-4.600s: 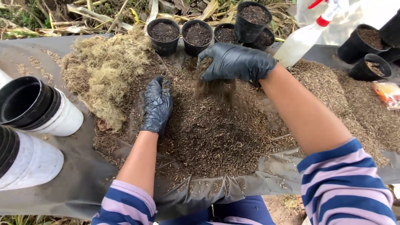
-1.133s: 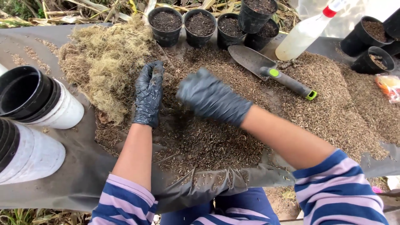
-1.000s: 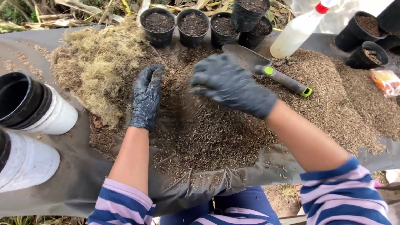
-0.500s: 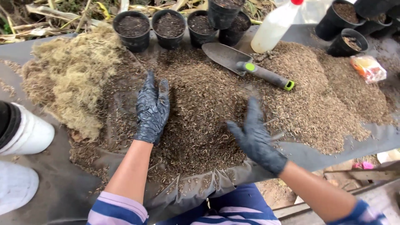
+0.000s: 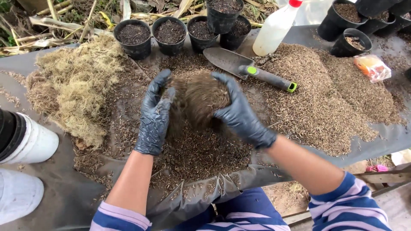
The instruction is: Filling small plastic pots with a mixture of soil and fibrous material using a hand trowel and spray bottle.
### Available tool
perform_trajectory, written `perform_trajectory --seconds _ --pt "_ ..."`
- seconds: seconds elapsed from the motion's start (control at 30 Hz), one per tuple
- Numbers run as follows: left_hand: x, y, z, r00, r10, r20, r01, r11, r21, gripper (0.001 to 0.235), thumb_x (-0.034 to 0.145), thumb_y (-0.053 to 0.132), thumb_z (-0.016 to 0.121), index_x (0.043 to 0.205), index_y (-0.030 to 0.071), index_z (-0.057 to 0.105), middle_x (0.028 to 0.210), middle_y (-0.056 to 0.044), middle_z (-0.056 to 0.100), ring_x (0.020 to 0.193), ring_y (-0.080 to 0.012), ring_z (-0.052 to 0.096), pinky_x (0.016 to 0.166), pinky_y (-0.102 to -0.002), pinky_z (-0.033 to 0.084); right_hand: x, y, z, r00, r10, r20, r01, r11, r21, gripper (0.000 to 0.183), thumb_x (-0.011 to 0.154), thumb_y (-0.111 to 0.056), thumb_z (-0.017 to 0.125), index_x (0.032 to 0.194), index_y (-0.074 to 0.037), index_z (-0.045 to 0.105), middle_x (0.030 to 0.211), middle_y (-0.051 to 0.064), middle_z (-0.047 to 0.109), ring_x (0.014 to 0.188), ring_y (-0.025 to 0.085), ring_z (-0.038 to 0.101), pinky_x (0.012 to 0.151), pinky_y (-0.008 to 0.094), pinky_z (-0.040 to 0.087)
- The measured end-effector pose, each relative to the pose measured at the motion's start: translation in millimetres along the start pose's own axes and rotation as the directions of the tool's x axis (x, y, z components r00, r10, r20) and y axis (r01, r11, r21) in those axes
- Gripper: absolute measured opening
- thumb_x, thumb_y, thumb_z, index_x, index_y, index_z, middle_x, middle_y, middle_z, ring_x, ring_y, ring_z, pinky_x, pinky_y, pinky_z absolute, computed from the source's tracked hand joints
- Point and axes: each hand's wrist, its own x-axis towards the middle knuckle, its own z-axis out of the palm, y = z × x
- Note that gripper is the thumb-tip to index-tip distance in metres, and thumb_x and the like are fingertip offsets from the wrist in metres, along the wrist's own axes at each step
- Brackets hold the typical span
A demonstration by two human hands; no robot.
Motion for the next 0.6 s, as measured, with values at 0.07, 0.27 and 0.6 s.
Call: perform_trajectory --seconds 0.07,0.27,0.6 --pt "2 27 12 0.992 0.044 -0.120 -0.021 0.982 0.188 0.037 0.105 0.012 0.064 0.141 0.006 0.057 0.141 -0.015 0.063 0.136 -0.0208 0.052 0.118 -0.041 0.044 24 27 -26 0.928 -0.321 0.190 0.348 0.929 -0.126 0.102 0.061 -0.036 0.095 0.148 -0.004 0.050 0.148 0.017 0.052 0.145 0.030 0.040 0.125 0.047 0.021" --pt "3 2 -32 0.948 -0.137 -0.287 0.318 0.408 0.856 0.050 0.102 0.066 0.052 0.146 0.042 0.057 0.151 -0.014 0.053 0.141 -0.0398 0.044 0.120 -0.061 0.022 62 44 -62 0.996 0.054 0.075 0.043 0.456 -0.889 0.052 0.099 -0.065 0.049 0.133 -0.027 0.059 0.123 0.010 0.068 0.122 0.033 0.063 0.103 0.049 0.051" --pt "12 -6 1 0.824 -0.467 -0.322 0.509 0.359 0.782 0.093 0.081 0.081 0.067 0.149 0.018 0.053 0.140 -0.019 0.062 0.133 -0.0375 0.055 0.113 -0.054 0.041 61 18 0 0.956 0.289 0.055 -0.178 0.714 -0.677 0.090 0.088 -0.068 0.065 0.152 -0.006 0.047 0.152 0.022 0.049 0.140 0.041 0.046 0.115 0.053 0.040"
